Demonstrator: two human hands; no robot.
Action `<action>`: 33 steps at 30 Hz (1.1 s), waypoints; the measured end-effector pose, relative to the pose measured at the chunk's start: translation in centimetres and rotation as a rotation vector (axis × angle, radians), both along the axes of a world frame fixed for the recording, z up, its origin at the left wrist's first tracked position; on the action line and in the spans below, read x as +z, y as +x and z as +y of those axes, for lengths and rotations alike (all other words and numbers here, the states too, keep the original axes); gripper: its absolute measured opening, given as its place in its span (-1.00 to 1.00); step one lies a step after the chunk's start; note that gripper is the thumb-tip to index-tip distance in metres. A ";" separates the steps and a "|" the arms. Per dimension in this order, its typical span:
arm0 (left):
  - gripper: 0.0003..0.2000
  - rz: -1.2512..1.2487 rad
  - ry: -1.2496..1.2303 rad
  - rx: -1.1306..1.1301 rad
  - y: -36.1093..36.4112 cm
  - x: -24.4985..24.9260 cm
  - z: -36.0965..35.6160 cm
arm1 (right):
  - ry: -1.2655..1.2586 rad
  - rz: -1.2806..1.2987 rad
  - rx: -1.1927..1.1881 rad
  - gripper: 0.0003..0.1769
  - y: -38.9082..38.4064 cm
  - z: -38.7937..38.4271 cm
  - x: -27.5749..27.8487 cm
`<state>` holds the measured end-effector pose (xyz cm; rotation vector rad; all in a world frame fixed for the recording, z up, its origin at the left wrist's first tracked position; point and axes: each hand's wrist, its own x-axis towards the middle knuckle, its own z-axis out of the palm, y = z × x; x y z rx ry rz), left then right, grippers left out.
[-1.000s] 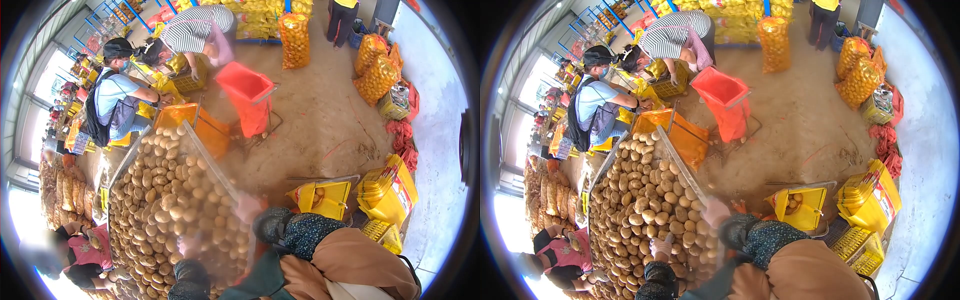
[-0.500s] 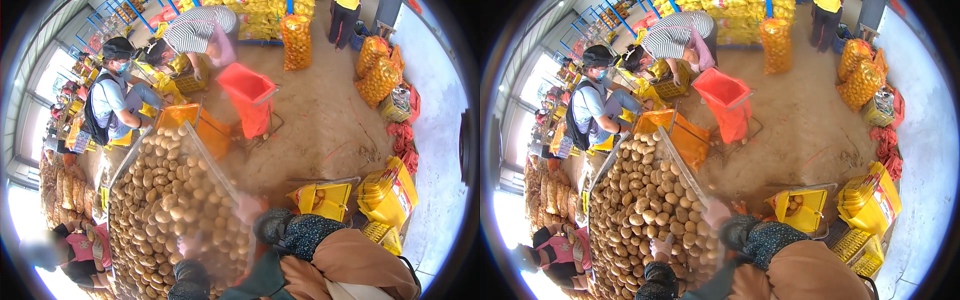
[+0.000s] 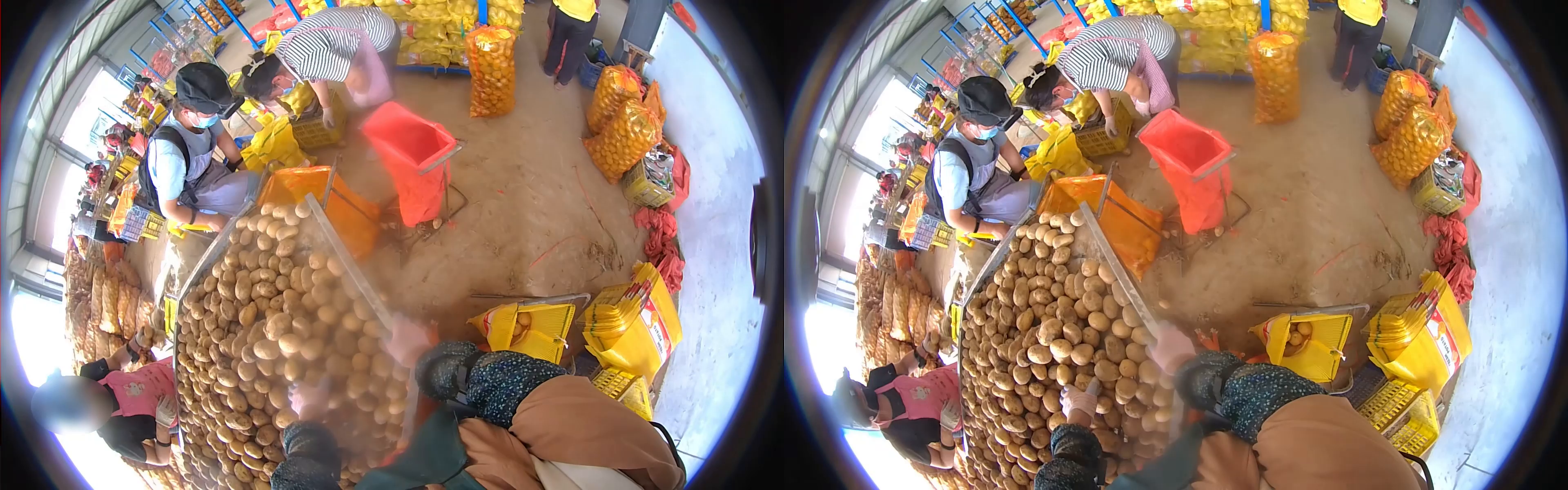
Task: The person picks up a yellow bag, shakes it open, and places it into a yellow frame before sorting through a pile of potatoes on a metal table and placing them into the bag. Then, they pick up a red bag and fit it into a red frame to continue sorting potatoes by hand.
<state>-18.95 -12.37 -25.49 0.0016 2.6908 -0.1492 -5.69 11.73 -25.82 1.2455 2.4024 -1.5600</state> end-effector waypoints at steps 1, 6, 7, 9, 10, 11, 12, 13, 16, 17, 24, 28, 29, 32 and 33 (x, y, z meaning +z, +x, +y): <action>0.04 -0.007 -0.004 0.005 0.0 0.0 -0.1 | 0.023 -0.005 0.009 -0.49 0.1 -0.1 0.4; 0.06 -0.039 -0.014 0.035 -0.1 0.7 0.6 | -0.007 -0.072 0.063 -0.49 0.1 0.6 2.1; 0.06 -0.043 -0.013 0.037 -0.1 0.8 0.7 | -0.012 -0.068 0.057 -0.49 0.1 0.6 2.0; 0.06 -0.052 -0.010 0.041 -0.1 1.0 0.8 | -0.011 -0.063 0.060 -0.51 0.1 0.7 2.5; 0.06 -0.056 -0.009 0.042 -0.1 1.0 0.9 | -0.010 -0.060 0.062 -0.51 0.1 0.8 2.6; 0.07 -0.060 -0.009 0.043 0.0 1.1 0.9 | -0.020 -0.062 0.046 -0.53 0.1 0.8 2.3; 0.07 -0.063 -0.007 0.048 0.0 1.2 1.0 | -0.030 -0.064 0.034 -0.54 0.0 0.7 1.8; 0.07 -0.061 -0.007 0.045 -0.1 1.0 0.8 | -0.039 -0.065 0.023 -0.55 -0.2 0.5 1.4; 0.08 -0.055 -0.011 0.048 -0.2 0.6 0.4 | -0.054 -0.069 0.036 -0.57 -0.2 0.4 0.9; 0.08 -0.056 -0.016 0.055 -0.2 0.8 0.7 | -0.044 -0.062 0.041 -0.57 -0.3 0.4 0.8; 0.07 -0.034 -0.014 0.033 -0.3 0.1 0.2 | -0.002 0.016 0.084 -0.55 -0.3 0.4 0.7; 0.07 -0.031 -0.048 0.021 -0.2 0.6 0.6 | -0.014 -0.019 0.035 -0.53 -0.6 -0.1 -1.7; 0.07 -0.011 -0.050 0.015 -0.3 0.0 0.2 | -0.006 -0.026 0.038 -0.53 -0.7 -0.2 -1.8; 0.09 0.022 -0.055 0.007 -0.4 -1.3 -0.5 | 0.022 -0.043 0.042 -0.51 -0.8 -0.3 -2.3; 0.09 0.014 -0.056 0.011 -0.2 -0.6 -0.1 | 0.035 -0.044 0.044 -0.50 -0.8 -0.4 -2.9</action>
